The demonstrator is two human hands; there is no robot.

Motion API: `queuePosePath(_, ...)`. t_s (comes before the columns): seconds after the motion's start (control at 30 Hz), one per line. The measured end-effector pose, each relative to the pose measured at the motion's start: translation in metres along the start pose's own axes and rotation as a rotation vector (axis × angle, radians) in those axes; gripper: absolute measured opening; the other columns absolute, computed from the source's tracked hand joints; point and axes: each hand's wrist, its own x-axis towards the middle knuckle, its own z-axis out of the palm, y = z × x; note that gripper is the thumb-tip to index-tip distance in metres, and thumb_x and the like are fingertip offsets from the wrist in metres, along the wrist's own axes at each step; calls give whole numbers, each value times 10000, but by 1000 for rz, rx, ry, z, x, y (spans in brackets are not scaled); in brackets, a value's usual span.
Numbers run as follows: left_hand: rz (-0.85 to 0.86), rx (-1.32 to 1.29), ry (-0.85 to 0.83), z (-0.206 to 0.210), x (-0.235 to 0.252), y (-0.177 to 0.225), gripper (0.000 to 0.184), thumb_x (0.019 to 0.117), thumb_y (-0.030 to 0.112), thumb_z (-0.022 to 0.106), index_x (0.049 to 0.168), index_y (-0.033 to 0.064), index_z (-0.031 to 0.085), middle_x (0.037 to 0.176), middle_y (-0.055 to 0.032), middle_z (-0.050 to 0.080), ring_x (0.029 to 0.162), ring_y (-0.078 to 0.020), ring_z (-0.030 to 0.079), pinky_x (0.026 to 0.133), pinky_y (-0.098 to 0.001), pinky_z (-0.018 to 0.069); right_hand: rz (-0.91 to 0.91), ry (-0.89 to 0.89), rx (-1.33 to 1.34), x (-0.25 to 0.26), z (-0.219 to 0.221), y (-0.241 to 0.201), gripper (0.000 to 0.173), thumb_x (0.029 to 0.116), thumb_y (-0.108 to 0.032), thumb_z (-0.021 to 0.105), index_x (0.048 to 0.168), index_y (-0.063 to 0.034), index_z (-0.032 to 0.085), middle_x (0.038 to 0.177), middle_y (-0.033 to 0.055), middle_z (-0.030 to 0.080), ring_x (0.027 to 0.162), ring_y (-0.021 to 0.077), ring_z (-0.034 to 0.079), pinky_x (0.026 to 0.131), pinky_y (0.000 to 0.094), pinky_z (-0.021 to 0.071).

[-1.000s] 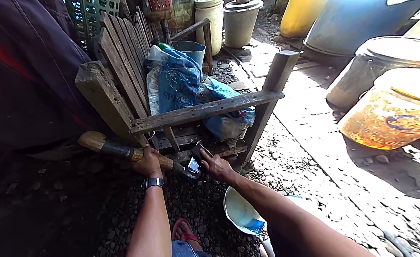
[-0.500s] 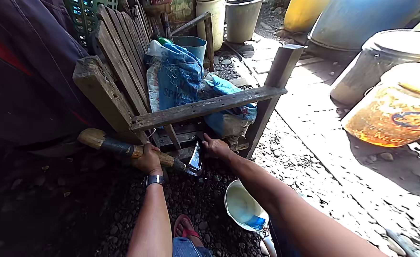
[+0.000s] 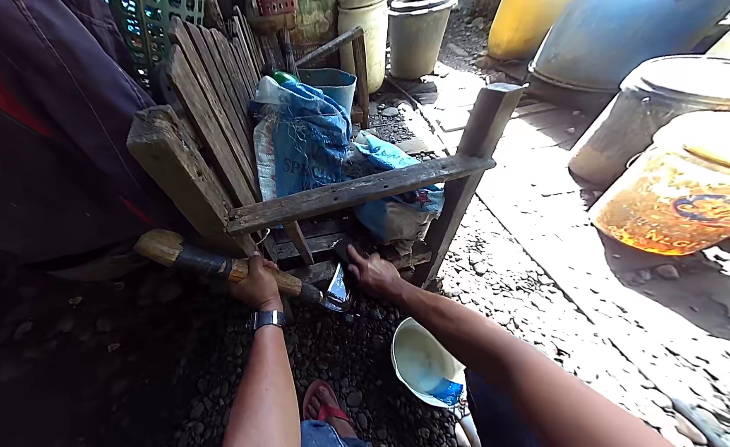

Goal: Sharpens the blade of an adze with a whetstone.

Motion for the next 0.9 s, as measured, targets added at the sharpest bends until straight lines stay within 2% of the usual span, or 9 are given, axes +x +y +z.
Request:
queuePosePath(0.1,21,15,-15,-3,2,0,35,988,-49,574,963,-35,554,581,-18,575,468,-92,613,500,-241,572,-88,-25,-36,-13,6,15,609,1113,-486,279,1668,-346,70,1434,369,468,1129,515,623,941,619,505)
queuePosePath(0.17,12,26,-20,-3,0,-1,41,993,-44,568,962,-29,547,580,-17,574,466,-94,614,501,-241,575,-23,12,32,0,-7,17,602,1119,-466,257,1673,-290,102,1422,338,525,1204,514,600,981,638,486)
queuePosePath(0.27,3,35,-21,-4,1,3,43,988,-48,580,960,-29,553,585,-22,584,471,-96,618,505,-243,575,59,27,108,22,-34,4,581,1129,-412,230,1654,-163,208,1439,244,575,1346,421,547,1071,603,435)
queuePosePath(0.33,-15,47,-35,-5,3,6,47,985,-47,585,972,-27,544,592,-21,577,473,-95,616,505,-242,576,75,34,139,23,-41,1,581,1129,-412,238,1653,-162,221,1466,218,563,1376,390,528,1096,589,416)
queuePosePath(0.53,22,85,-92,-13,9,24,101,953,-43,588,894,17,533,549,8,552,438,-86,591,467,-238,560,102,45,191,24,-34,-9,606,1120,-438,278,1642,-134,237,1449,217,575,1365,373,542,1089,568,430)
queuePosePath(0.67,-4,112,-113,-17,8,33,91,965,-35,593,903,7,541,556,5,553,431,-83,582,453,-233,552,13,61,198,35,-32,-23,607,1122,-427,321,1642,-123,245,1471,242,547,1377,390,526,1116,552,416)
queuePosePath(0.77,-57,137,-130,-20,7,38,84,975,-23,601,928,1,535,559,0,542,424,-93,577,450,-237,554,-30,62,104,37,-37,-28,550,1104,-388,427,1577,-110,400,1525,315,438,1388,481,464,1111,594,400)
queuePosePath(0.83,-79,159,-138,-22,8,41,81,978,-17,609,949,-3,535,562,3,536,428,-86,573,450,-235,553,-17,143,163,22,-40,-22,517,1082,-350,490,1556,-146,454,1541,308,406,1372,488,462,1096,590,414)
queuePosePath(0.9,-98,188,-155,-25,7,45,90,981,-6,616,981,3,526,574,8,536,441,-78,577,457,-235,557,-46,351,415,-1,-21,2,399,1079,-274,500,1400,-67,615,1376,264,593,1264,415,587,1063,552,457)
